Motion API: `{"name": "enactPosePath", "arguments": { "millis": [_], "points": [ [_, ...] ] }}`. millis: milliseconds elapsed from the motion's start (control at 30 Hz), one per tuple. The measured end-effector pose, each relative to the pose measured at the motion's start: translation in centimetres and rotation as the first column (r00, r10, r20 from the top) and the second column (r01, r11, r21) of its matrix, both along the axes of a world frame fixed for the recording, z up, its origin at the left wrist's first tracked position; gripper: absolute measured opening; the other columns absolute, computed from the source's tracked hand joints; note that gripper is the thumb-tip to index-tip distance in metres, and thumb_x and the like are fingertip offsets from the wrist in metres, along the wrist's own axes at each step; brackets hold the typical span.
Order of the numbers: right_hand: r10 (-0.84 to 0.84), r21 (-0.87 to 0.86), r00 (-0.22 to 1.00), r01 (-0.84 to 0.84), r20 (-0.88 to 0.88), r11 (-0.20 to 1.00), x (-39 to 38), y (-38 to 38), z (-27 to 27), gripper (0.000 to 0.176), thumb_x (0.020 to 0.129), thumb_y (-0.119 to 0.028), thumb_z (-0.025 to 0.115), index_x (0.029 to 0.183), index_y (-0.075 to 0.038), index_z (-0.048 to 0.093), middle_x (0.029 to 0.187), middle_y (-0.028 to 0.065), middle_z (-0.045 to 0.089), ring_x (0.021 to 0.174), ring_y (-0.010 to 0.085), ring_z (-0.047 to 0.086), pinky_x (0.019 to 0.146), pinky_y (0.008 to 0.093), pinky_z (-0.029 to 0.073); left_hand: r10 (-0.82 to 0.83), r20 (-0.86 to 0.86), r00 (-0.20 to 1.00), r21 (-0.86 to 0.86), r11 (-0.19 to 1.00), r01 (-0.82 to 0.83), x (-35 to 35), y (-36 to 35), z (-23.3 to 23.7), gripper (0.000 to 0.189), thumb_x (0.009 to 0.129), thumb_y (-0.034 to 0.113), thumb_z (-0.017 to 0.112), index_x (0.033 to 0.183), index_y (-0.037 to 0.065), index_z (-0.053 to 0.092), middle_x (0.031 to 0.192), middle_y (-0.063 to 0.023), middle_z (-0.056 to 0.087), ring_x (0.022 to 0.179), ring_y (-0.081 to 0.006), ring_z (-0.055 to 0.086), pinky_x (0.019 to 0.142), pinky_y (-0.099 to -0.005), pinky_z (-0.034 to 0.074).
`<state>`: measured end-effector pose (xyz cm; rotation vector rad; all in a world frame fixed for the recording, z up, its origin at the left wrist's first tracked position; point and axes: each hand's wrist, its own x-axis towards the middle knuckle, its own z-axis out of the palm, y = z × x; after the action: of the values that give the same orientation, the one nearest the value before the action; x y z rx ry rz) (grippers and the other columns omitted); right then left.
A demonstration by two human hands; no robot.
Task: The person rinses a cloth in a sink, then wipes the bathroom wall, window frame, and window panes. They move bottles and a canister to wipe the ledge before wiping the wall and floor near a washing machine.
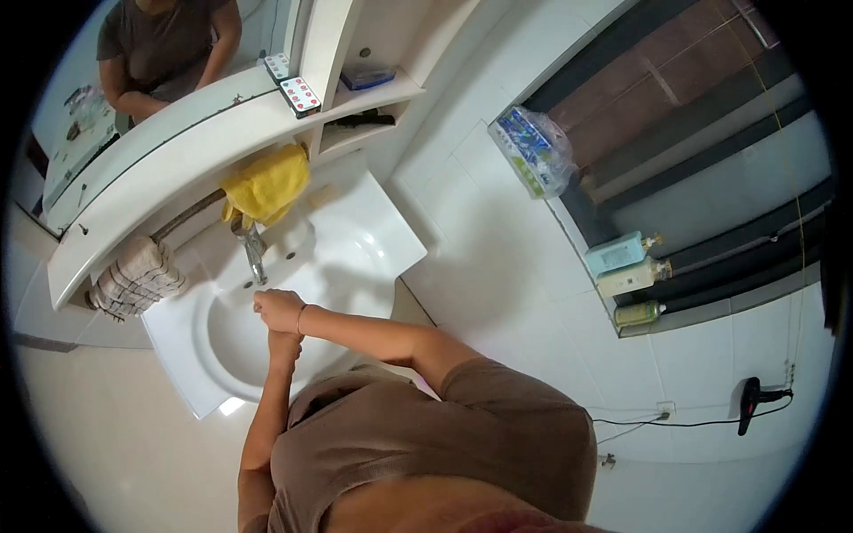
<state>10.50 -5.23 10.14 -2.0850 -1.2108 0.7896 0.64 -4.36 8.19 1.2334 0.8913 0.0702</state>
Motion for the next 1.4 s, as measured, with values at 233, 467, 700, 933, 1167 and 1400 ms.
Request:
{"name": "enactPosePath", "arguments": {
  "millis": [233,467,700,933,1167,1400],
  "points": [
    [0.128,0.179,0.621,0.021,-0.774,0.984,2.9,-2.0,0.0,0.04,0.085,-0.038,0.058,0.103,-0.002,0.055,0.091,0.0068,0.061,0.082,0.0146,0.056,0.077,0.0301,0.046,-0.089,0.057,0.994,-0.555,0.825,0.106,-2.1,2.3,1.3,0.029,0.071,0.031,0.066,0.084,0.01,0.051,0.059,-0.0026,0.046,0.038,-0.0091,0.034,0.033,-0.022,0.021],
    [0.248,0.217,-0.086,0.269,-0.965,0.938,3.1,-3.8,7.5,0.031,0.082,-0.023,0.062,0.103,0.0,0.058,0.091,0.0084,0.06,0.087,0.0207,0.06,0.081,0.0324,0.048,0.068,0.384,0.921,-0.863,0.38,0.332,-2.2,2.8,4.8,0.039,0.072,0.036,0.063,0.096,0.006,0.052,0.064,-0.0027,0.046,0.04,-0.0079,0.032,0.037,-0.0211,0.024],
    [0.125,0.194,0.532,0.074,-0.837,0.978,2.8,-1.8,5.5,0.011,0.074,-0.011,0.061,0.077,-0.001,0.059,0.071,0.0065,0.06,0.065,0.0139,0.056,0.061,0.0285,0.049,-0.032,0.227,0.973,-0.622,0.764,0.17,-2.0,0.8,5.3,0.031,0.073,0.031,0.065,0.089,0.009,0.049,0.063,-0.0033,0.048,0.041,-0.009,0.036,0.035,-0.0206,0.024],
    [0.21,0.15,0.838,-0.155,-0.504,0.976,1.8,-0.8,1.9,0.018,0.076,-0.015,0.056,0.083,0.001,0.059,0.071,0.0111,0.063,0.059,0.018,0.059,0.058,0.0306,0.05,-0.041,0.095,0.995,-0.37,0.926,0.074,-1.6,-0.2,2.7,0.031,0.072,0.028,0.066,0.09,0.009,0.049,0.06,-0.002,0.047,0.036,-0.0089,0.033,0.031,-0.0227,0.02],
    [0.15,0.085,0.988,-0.147,-0.033,0.986,0.0,-0.8,-1.5,0.025,0.079,-0.02,0.051,0.092,-0.001,0.061,0.082,0.0178,0.065,0.078,0.0317,0.064,0.074,0.0408,0.049,0.002,0.019,1.0,-0.237,0.971,0.003,-1.9,-1.0,0.2,0.038,0.07,0.031,0.069,0.093,0.008,0.048,0.059,0.0002,0.045,0.034,-0.0079,0.034,0.029,-0.0241,0.022],
    [0.143,0.012,0.99,-0.143,-0.013,0.99,-0.9,-1.2,-1.7,0.023,0.079,-0.021,0.052,0.09,-0.002,0.06,0.085,0.0188,0.065,0.083,0.0341,0.062,0.076,0.0434,0.048,-0.059,-0.119,0.991,0.035,0.997,0.063,-1.8,-1.1,-2.3,0.038,0.071,0.042,0.069,0.078,0.008,0.054,0.054,0.0006,0.047,0.036,-0.0077,0.037,0.031,-0.0248,0.026]
  ]
}}
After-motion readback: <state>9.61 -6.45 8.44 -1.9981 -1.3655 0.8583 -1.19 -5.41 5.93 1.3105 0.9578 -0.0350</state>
